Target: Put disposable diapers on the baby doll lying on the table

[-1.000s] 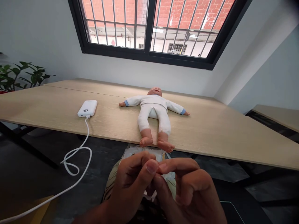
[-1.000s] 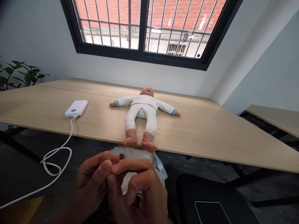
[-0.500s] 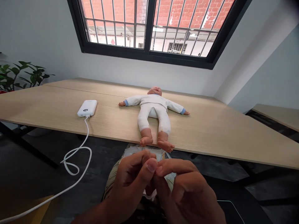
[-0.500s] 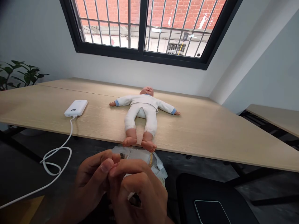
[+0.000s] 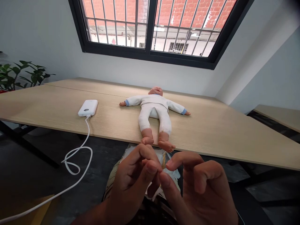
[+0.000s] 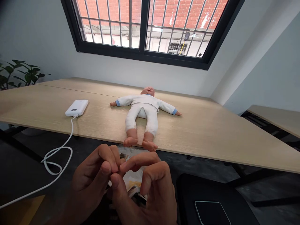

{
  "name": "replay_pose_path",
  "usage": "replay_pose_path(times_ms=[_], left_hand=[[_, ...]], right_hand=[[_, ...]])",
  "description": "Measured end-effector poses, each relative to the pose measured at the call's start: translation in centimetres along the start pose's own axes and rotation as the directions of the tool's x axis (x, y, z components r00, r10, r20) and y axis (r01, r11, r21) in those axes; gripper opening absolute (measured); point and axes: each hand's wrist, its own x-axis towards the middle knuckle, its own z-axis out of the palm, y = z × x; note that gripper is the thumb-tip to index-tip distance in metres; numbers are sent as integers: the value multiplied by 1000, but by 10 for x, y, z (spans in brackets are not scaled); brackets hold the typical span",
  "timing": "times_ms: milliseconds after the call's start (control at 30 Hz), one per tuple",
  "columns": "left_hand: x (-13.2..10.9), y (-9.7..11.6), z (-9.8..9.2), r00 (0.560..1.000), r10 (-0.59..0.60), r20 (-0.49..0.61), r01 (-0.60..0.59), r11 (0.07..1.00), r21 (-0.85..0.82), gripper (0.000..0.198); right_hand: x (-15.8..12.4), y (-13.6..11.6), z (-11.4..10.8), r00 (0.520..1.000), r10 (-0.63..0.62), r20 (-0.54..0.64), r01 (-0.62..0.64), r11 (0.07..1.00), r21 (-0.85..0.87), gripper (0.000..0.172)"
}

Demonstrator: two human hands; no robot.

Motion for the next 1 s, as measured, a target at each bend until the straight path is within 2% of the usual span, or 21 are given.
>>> replay_pose_path(times_ms=[133, 267, 333, 433, 600, 700, 867, 1000], left_hand=[[2, 1, 2, 999, 25, -20, -25, 1000, 16, 29], [3, 5, 2, 1000, 28, -7, -27, 997, 72, 31], [4, 7, 0, 1000, 10, 17, -11, 995, 102, 32], [4, 10, -3, 998, -41, 37, 35, 987, 158, 32], [6, 11, -5, 996, -86, 37, 76, 972, 224, 35], [6, 11, -4, 995, -92, 29, 81, 964, 254, 36], [6, 9, -4, 999, -25, -33, 36, 935, 354, 34], [3, 6, -7, 996, 84, 1, -77, 906, 416, 27]], right_hand=[[-2, -3, 5, 1000, 12, 8, -12, 1000, -18, 39], [-1, -6, 5, 999, 32, -37, -34, 998, -58, 40], [3, -5, -1, 1000, 1, 30, 1, 997, -78, 39], [10, -6, -11, 979, -68, 193, 91, 990, -112, 37], [20, -14, -19, 968, 62, 243, 0, 969, -245, 36], [24, -15, -20, 945, 53, 323, 39, 961, -273, 34], [25, -14, -23, 935, 73, 348, 51, 941, -334, 27], [23, -16, -23, 941, 78, 328, 43, 937, -345, 27]])
